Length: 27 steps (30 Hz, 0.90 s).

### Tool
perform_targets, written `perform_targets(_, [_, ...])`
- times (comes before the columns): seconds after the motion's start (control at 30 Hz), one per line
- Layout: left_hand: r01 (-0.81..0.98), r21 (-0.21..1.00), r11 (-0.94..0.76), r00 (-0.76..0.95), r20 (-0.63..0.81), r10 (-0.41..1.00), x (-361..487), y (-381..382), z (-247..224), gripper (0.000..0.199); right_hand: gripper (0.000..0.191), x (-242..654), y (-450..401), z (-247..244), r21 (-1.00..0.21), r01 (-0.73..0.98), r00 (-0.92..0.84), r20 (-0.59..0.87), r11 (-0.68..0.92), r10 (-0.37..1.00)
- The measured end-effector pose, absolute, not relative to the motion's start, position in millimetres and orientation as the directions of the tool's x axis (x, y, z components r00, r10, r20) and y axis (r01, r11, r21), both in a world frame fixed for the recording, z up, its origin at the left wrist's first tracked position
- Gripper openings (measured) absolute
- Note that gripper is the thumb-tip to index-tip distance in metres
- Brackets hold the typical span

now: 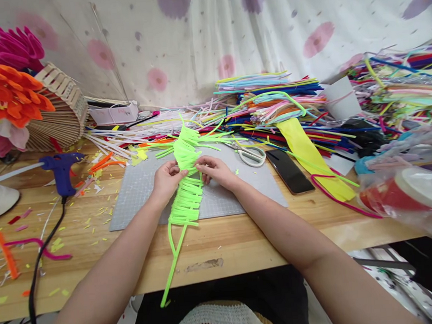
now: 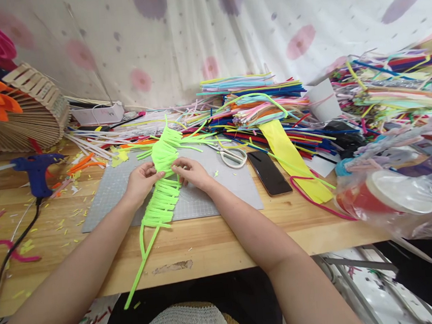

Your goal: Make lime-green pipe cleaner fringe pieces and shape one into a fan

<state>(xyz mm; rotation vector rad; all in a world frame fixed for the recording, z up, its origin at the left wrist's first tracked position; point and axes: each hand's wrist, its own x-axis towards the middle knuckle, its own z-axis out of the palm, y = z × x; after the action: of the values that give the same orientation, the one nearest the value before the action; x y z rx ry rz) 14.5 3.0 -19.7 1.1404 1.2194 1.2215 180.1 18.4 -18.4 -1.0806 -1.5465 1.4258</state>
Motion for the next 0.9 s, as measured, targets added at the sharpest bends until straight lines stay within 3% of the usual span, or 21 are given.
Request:
perform_targets(0.13, [-0.029,0.998,0.050,0.074,-0.048,0.996,14,4,-20,0.054,0.025,178,24,-24,-0.991,0.072,-0.080,0.107,0.113,0.991])
perform_targets(0.3, [-0.006,0.992,0.125,0.176,-0.122,0.977,11,7,-16,0.056,0.027,182,35,-26,-0.978,-0.207,0.170,-0.056,-0.020,0.984])
perform_targets(0.4, [0.016,0.992,0.126,0.151,-0.127,0.980,9,6,-15,0.058,0.025,184,36,-24,-0.958,-0.288,0.154,-0.053,-0.006,0.987])
perform_targets(0.7, [-0.067,0.980,0.189,0.038,-0.187,0.982,15,0,-10,0.055,0.029,180,28,-20,-0.961,-0.278,-0.059,0.014,-0.003,0.998])
perform_targets(0.9, [-0.071,0.987,0.143,0.074,-0.138,0.988,17,2,-15,0.059,0.026,180,33,-22,-0.946,-0.325,0.051,-0.023,-0.006,0.998])
